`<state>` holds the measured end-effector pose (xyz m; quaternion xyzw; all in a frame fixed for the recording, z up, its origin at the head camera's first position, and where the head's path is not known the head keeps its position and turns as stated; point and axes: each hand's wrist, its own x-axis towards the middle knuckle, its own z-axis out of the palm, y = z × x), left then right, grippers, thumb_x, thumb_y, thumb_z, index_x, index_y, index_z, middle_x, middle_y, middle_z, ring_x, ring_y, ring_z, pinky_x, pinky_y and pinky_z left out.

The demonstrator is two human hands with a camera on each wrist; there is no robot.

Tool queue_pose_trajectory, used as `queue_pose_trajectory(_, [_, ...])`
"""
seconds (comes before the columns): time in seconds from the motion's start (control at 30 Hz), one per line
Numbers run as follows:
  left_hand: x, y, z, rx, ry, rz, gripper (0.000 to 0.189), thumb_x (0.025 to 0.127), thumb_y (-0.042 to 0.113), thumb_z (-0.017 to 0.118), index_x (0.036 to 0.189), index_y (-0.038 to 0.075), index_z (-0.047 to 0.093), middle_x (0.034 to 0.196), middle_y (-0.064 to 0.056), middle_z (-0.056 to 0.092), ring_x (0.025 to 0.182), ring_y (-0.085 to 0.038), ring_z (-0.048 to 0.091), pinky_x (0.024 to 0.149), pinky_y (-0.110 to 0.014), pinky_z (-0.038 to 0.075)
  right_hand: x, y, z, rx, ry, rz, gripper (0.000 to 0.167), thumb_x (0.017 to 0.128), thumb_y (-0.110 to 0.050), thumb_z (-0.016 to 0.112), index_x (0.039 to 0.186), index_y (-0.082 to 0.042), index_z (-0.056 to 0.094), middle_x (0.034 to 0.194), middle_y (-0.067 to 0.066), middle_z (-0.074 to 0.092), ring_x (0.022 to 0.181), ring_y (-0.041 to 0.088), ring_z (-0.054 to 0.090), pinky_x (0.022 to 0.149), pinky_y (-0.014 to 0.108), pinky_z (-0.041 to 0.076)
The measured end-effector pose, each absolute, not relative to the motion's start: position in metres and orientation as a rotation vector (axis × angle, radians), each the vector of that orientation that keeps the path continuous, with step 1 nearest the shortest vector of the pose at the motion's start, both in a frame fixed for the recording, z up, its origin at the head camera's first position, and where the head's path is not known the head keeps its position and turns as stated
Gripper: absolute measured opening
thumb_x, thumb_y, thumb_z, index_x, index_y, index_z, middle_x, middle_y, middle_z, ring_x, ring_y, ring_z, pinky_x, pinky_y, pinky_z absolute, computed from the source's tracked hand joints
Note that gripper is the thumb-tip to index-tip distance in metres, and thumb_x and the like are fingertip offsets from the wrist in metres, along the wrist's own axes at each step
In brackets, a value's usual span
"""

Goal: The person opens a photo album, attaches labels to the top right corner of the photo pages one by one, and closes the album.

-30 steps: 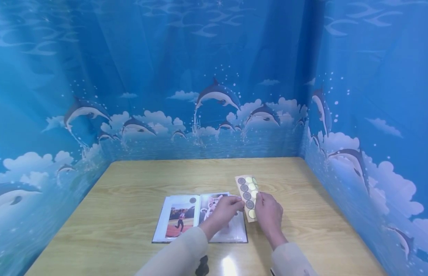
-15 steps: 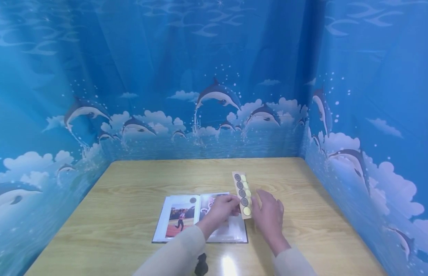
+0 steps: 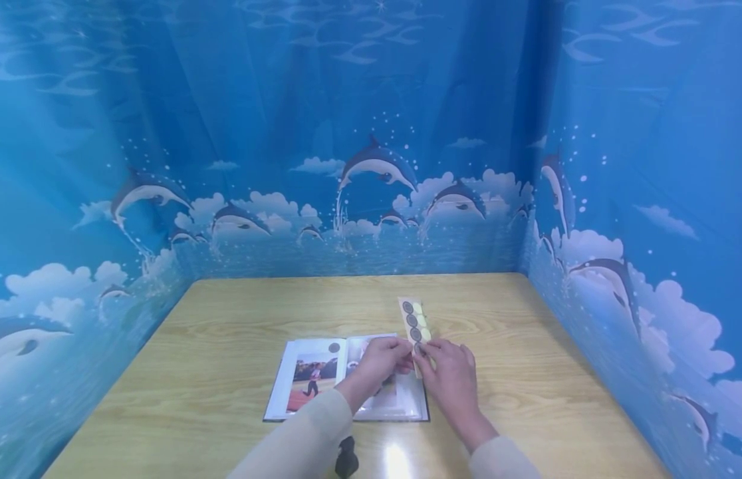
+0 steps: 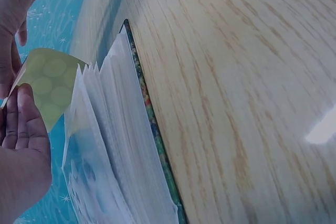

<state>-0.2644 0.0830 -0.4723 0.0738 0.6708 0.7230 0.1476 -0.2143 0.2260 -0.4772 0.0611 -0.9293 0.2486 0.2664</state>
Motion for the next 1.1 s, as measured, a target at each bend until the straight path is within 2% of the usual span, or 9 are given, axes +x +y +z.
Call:
queue_pose_trajectory(0.2, [-0.2642,0.0817,-0.4719,0.211,1.952,2.058,0.016,0.096,0.006,0.06,0.098,-0.006,0.071,0.077,-0.005,0.069,0.063,-0.01,0.063,0.066,-0.027,0.059,-0.213,0.2229,-0.4754,0.139,-2.527,0.676,0.027,0.086,-0.025,0.078,0.107,-0.008,0.074,0.107,0.012,0.072,0.106,0.035,0.064,0.108,0.062,0.029])
queue_pose_trajectory(0.5, [-0.2646,0.0803,-0.4708,0.249,2.013,2.014,0.016,0.095,0.007,0.061,0.096,-0.004,0.073,0.075,-0.003,0.071,0.062,-0.008,0.064,0.06,-0.021,0.053,-0.2125,0.2185,-0.4742,0.125,-2.537,0.595,0.022,0.085,-0.023,0.079,0.101,-0.007,0.076,0.1,0.01,0.074,0.099,0.033,0.067,0.107,0.063,0.03])
queue_pose_trajectory(0.87, [-0.2603,0.0793,-0.4685,0.268,2.068,1.944,0.017,0.096,0.007,0.06,0.097,-0.003,0.073,0.076,-0.01,0.073,0.065,-0.013,0.067,0.058,-0.021,0.051,-0.2128,0.2169,-0.4749,0.108,-2.52,0.525,0.015,0.09,-0.019,0.071,0.093,-0.005,0.076,0.092,0.011,0.074,0.091,0.034,0.068,0.105,0.063,0.033])
queue_pose_trajectory(1.1, [-0.2604,0.0798,-0.4684,0.197,2.114,1.917,0.015,0.095,0.012,0.064,0.095,0.002,0.075,0.076,-0.004,0.072,0.067,-0.011,0.065,0.061,-0.021,0.052,-0.2128,0.2176,-0.4773,0.106,-2.537,0.637,0.02,0.086,-0.024,0.077,0.099,-0.009,0.077,0.096,0.008,0.075,0.096,0.032,0.068,0.106,0.064,0.03])
